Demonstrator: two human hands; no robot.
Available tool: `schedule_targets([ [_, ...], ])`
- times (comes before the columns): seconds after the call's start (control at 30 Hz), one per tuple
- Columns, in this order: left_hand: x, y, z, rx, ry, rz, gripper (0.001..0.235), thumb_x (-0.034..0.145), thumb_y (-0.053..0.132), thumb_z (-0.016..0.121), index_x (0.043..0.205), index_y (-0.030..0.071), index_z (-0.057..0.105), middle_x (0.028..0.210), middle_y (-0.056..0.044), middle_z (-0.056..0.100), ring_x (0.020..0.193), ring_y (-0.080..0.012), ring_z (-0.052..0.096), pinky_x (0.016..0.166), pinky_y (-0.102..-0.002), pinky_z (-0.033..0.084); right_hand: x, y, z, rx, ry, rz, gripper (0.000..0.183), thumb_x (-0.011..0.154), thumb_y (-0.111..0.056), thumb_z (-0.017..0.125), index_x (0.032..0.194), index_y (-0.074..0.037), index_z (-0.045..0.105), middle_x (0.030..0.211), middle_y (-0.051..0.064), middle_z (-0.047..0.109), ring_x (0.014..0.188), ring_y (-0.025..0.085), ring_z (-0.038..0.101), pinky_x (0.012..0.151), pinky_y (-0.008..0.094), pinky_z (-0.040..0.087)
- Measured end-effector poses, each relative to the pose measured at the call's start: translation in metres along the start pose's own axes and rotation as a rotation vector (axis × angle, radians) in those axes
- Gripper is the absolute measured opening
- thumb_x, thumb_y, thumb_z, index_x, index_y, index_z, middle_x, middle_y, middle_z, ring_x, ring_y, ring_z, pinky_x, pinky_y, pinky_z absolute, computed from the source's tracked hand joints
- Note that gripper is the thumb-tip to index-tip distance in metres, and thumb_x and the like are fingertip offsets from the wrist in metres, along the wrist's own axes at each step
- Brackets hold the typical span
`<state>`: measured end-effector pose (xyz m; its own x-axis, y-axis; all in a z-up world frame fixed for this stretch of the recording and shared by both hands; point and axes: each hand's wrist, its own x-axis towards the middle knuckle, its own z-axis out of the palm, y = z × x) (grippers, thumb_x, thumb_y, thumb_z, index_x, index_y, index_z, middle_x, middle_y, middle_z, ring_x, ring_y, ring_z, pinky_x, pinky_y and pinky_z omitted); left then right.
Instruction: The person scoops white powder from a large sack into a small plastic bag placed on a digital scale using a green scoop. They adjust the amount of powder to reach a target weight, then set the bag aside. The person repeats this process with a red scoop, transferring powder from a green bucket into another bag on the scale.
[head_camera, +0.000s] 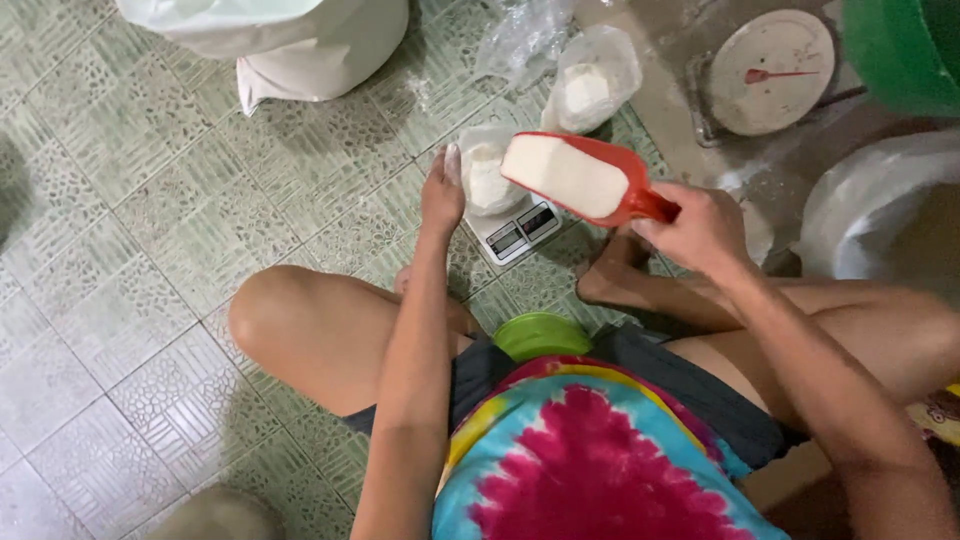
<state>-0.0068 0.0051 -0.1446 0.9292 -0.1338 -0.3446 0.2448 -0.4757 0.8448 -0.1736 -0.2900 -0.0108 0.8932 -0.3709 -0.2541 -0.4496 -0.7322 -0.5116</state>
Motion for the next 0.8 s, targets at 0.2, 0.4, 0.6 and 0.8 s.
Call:
schedule_targets([
  [0.2,-0.004,0.013,0.000,-0.009,-0.069,-0.022,0.084,0.104,0.068,0.027,0.153,0.002,0.046,0.152,-0.029,0.050,0.144,-0.0487,0.042,0.124,-0.055,0.029,0.029,-0.050,-0.010,-0.437,-0.240,-0.064,0.056,0.084,-0.045,0.064,0.136,-0.025,0.072,0.116,0.014,0.077,0.107,0.037,0.074,0.096,0.050,0.056],
  [0.4,0.001,0.008,0.006,-0.023,-0.057,-0.022,0.090,0.103,0.074,0.027,0.154,0.002,0.046,0.153,-0.028,0.049,0.144,-0.0482,0.041,0.124,-0.056,0.028,0.022,-0.074,-0.034,-0.477,-0.305,-0.140,0.061,0.093,-0.040,0.064,0.148,-0.013,0.065,0.127,0.025,0.071,0.114,0.041,0.072,0.101,0.052,0.052],
  [0.6,0.005,0.006,0.005,-0.003,-0.075,-0.021,0.088,0.103,0.072,0.026,0.153,0.001,0.046,0.151,-0.030,0.049,0.143,-0.0500,0.042,0.124,-0.057,0.029,0.020,-0.066,-0.035,-0.373,-0.295,-0.063,0.057,0.088,-0.036,0.066,0.140,-0.012,0.071,0.124,0.026,0.073,0.115,0.045,0.069,0.099,0.055,0.052],
  [0.8,0.012,0.006,0.007,-0.022,-0.040,-0.093,0.093,0.090,0.074,0.024,0.154,0.009,0.042,0.160,-0.017,0.045,0.147,-0.0368,0.043,0.118,-0.049,0.035,0.024,-0.031,-0.019,-0.331,-0.225,-0.086,0.060,0.089,-0.038,0.074,0.142,-0.010,0.067,0.130,0.011,0.072,0.106,0.034,0.071,0.080,0.049,0.059],
])
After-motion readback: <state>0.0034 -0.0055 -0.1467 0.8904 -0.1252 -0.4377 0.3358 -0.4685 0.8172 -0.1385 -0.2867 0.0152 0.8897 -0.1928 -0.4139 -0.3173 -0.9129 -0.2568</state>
